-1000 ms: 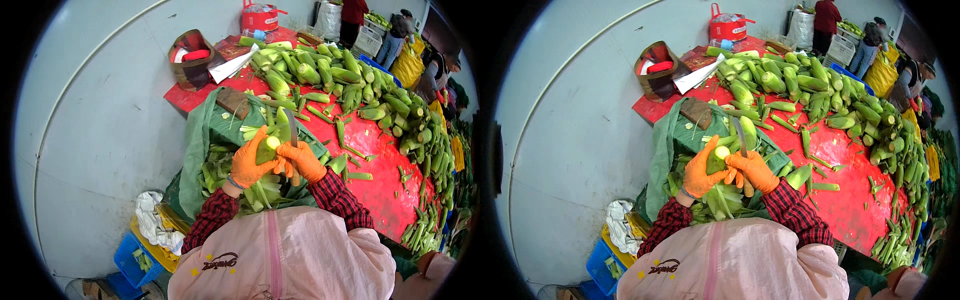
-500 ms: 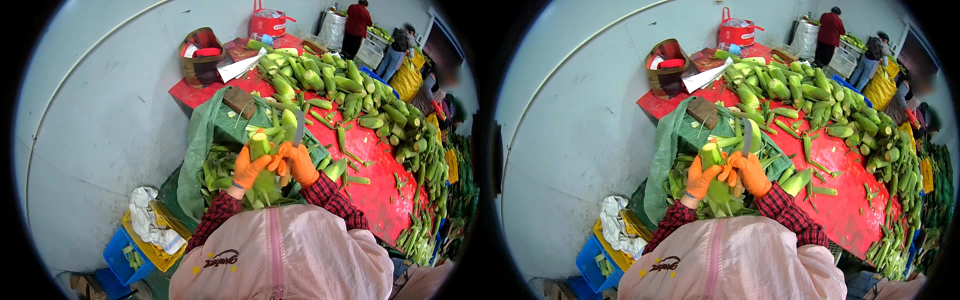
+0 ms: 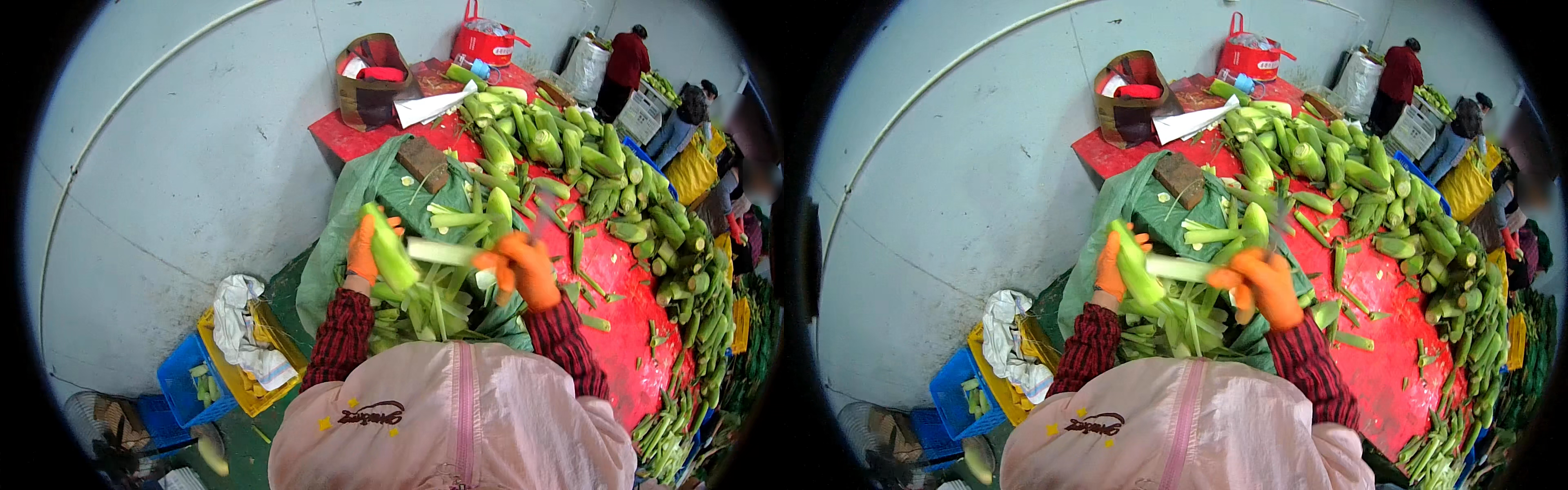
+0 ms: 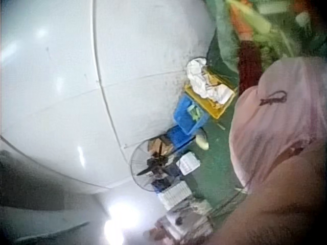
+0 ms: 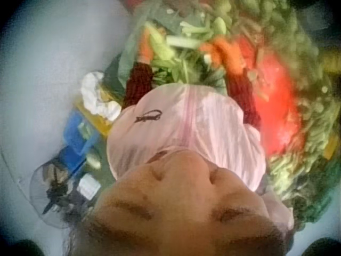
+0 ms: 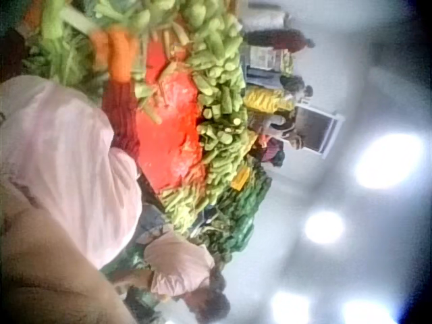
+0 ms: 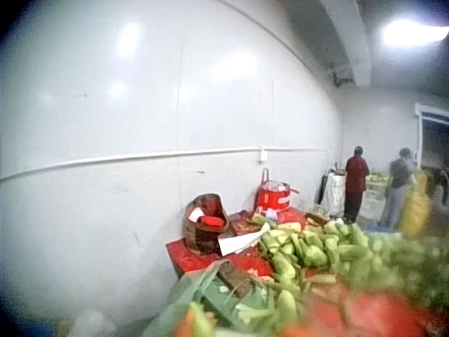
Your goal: The person peels husks from corn cobs using a small knife, cutting the ends off the cobs and discarding the husks into a large bag on a red table.
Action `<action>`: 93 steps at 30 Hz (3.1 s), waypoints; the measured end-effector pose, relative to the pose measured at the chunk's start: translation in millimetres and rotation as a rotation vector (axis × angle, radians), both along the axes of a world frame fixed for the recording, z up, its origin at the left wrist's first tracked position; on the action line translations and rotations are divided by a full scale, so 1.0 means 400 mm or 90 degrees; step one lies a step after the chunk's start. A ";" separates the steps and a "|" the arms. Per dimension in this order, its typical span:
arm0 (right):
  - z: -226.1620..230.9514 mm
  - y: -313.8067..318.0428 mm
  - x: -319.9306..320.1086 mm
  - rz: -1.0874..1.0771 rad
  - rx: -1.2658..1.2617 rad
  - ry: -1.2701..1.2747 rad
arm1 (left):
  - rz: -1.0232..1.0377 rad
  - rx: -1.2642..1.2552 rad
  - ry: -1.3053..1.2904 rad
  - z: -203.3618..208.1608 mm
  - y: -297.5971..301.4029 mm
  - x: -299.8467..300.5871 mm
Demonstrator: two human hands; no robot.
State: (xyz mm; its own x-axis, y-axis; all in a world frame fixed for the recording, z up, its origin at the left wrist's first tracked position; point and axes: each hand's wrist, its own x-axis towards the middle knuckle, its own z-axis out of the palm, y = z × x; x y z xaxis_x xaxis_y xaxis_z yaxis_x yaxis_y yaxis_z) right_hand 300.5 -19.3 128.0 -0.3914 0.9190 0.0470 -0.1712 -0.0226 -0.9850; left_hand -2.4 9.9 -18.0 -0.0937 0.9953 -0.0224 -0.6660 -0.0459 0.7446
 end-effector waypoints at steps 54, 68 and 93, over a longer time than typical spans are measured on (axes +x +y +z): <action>-0.092 0.089 -0.248 0.275 -0.097 -0.371 | -0.105 0.036 -0.009 0.057 -0.170 0.083; -0.126 0.067 -0.202 0.130 -0.214 -0.130 | -0.074 -0.086 -0.100 0.001 -0.157 0.135; -0.146 -0.021 -0.188 0.168 -0.042 -0.238 | 0.076 -0.024 -0.127 0.100 -0.091 0.133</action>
